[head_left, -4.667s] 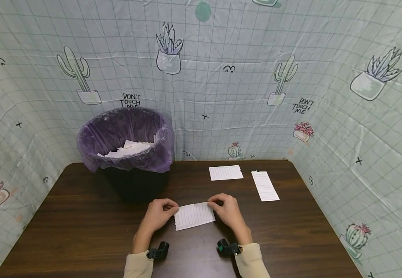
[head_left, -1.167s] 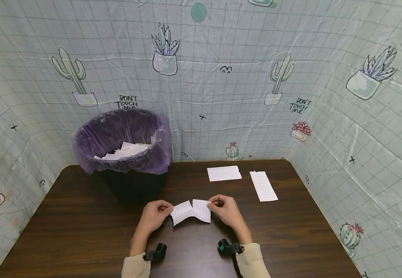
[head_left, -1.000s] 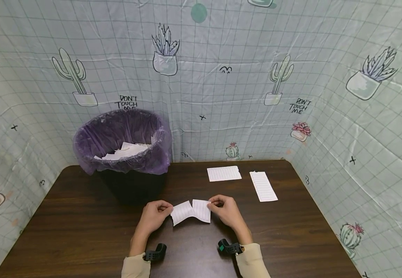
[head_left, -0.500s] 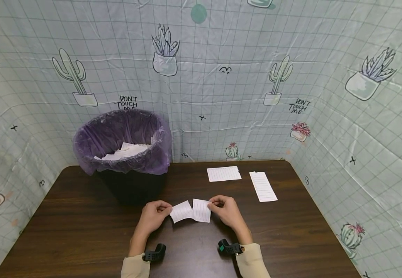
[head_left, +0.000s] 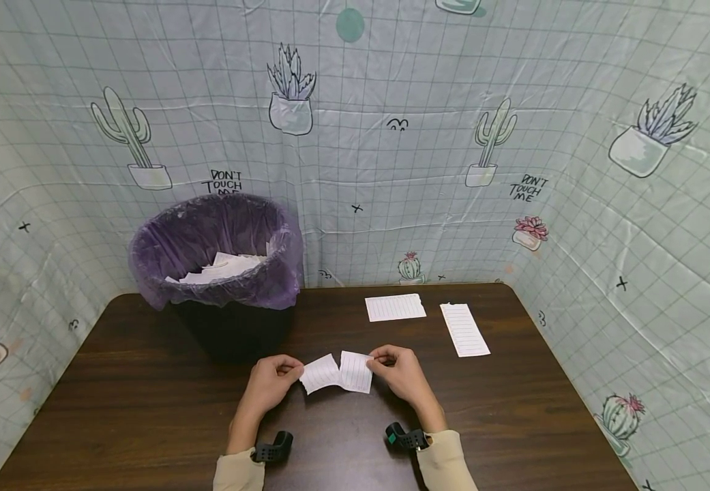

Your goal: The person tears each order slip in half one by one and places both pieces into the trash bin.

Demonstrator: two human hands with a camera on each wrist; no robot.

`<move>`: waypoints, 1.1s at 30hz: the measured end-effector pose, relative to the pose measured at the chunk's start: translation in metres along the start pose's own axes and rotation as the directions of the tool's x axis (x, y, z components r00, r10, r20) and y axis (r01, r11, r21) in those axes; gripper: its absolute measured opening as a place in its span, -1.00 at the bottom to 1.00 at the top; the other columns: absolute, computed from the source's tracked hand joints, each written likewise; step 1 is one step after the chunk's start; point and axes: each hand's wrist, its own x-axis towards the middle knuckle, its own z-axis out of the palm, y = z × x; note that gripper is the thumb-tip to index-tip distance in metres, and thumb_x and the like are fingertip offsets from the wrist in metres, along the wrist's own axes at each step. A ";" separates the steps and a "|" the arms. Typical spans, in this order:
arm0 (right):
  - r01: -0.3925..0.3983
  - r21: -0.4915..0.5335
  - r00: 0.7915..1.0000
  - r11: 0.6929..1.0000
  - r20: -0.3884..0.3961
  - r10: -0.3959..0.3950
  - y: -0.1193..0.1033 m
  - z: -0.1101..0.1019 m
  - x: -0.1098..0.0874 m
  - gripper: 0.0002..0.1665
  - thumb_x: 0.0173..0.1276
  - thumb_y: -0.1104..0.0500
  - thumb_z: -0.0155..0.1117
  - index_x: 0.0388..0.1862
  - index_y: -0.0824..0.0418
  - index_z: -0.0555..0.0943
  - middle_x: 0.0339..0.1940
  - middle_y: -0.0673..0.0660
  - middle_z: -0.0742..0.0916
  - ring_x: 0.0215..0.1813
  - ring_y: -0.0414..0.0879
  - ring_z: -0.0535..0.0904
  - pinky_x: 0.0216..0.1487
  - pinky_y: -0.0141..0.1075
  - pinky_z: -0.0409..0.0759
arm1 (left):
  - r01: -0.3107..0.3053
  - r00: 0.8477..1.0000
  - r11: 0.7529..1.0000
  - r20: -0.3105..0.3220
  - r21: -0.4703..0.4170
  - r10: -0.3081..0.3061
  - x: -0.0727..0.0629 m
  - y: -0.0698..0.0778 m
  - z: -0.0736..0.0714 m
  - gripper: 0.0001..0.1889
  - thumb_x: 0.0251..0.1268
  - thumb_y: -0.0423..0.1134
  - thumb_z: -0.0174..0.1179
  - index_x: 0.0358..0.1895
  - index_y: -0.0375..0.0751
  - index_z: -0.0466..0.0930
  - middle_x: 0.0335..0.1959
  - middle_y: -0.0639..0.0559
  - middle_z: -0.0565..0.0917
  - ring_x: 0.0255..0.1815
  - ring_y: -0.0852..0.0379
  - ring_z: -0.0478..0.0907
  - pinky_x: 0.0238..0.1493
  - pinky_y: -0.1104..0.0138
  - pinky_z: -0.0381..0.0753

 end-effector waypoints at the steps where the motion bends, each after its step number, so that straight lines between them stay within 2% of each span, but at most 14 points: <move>1: -0.001 -0.003 1.000 1.000 0.000 0.001 0.000 0.000 0.000 -0.93 0.28 0.32 0.46 -0.28 0.31 0.74 -0.41 0.13 0.78 -0.30 -0.13 0.66 -0.30 -0.42 0.52 | 0.001 1.000 1.000 -0.001 -0.001 -0.001 0.000 0.000 0.000 -0.95 0.30 -0.39 0.35 -0.31 -0.24 0.78 -0.37 0.00 0.77 -0.32 0.18 0.62 -0.21 0.32 0.60; 8: -0.005 -0.012 1.000 1.000 -0.005 0.005 0.001 0.000 0.001 -0.94 0.28 0.32 0.46 -0.28 0.31 0.74 -0.41 0.13 0.78 -0.30 -0.14 0.66 -0.31 -0.42 0.52 | -0.017 1.000 1.000 -0.005 -0.014 0.016 -0.002 0.000 -0.002 -0.95 0.30 -0.40 0.35 -0.31 -0.25 0.78 -0.37 -0.02 0.78 -0.33 0.17 0.62 -0.23 0.32 0.58; 33: -0.023 -0.019 1.000 1.000 -0.020 0.023 0.001 -0.001 0.000 -0.96 0.30 0.33 0.44 -0.29 0.30 0.74 -0.42 0.10 0.77 -0.31 -0.19 0.64 -0.34 -0.41 0.52 | 0.007 1.000 1.000 -0.006 -0.024 -0.007 -0.002 0.000 -0.004 -0.95 0.32 -0.40 0.34 -0.28 -0.28 0.78 -0.36 -0.04 0.77 -0.35 0.19 0.58 -0.27 0.35 0.55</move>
